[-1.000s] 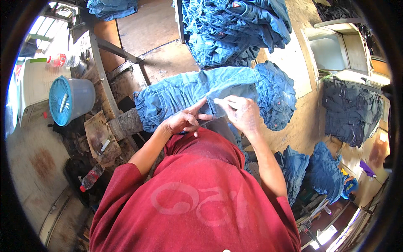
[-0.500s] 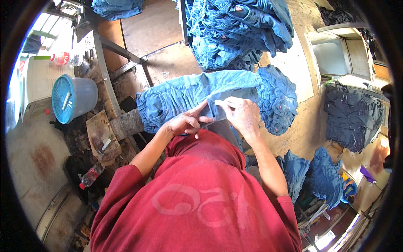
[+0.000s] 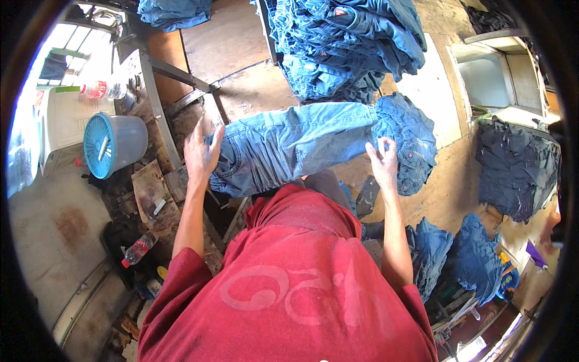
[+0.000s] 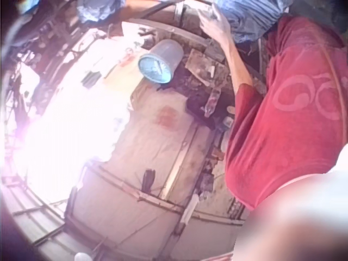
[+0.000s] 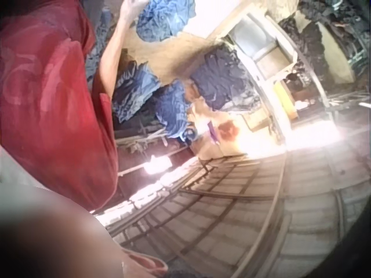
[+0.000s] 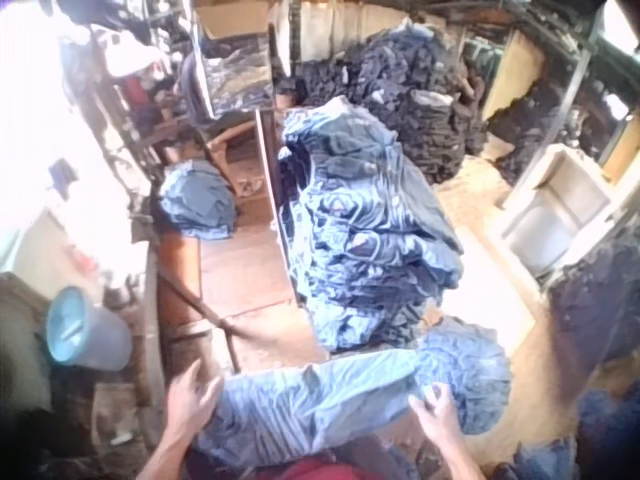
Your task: The person repeatedly picks up denim shorts from a pile, places them on a work surface, and uses a small handheld tool to scrape or abrade the fabric surface. The person handles multiple pairs of shorts one at a time, turning them over and working on different areas before moving to the next item.
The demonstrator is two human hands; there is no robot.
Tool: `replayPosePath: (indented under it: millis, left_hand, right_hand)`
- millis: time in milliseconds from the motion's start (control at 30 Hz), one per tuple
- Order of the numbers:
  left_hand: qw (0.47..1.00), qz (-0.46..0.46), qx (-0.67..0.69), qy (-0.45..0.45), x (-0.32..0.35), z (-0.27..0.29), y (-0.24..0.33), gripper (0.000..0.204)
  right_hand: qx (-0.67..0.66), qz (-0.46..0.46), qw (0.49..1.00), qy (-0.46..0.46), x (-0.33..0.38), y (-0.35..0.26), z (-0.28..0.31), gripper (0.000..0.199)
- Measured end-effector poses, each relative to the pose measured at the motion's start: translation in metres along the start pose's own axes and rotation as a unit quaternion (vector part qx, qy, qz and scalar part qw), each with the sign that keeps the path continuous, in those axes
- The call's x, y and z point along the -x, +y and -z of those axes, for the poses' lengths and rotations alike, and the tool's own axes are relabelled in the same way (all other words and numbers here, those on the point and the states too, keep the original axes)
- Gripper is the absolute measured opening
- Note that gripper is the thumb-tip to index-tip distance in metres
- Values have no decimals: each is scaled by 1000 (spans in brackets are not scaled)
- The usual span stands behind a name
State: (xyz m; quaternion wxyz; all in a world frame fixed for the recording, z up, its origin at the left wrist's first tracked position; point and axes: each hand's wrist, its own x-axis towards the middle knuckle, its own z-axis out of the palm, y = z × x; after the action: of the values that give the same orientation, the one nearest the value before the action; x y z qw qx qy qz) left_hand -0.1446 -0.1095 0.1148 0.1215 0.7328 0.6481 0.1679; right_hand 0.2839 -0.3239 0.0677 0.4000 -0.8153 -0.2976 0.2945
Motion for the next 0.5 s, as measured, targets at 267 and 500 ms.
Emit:
replayPosePath:
  millis: [267,500]
  left_hand:
    - [985,8,174,1,-33,-41,24,42]
    - [991,118,68,-6,81,-13,52,85]
  right_hand:
    - [-1,-85,995,-49,0,34,-10,38]
    - [-1,32,998,45,-51,42,37,40]
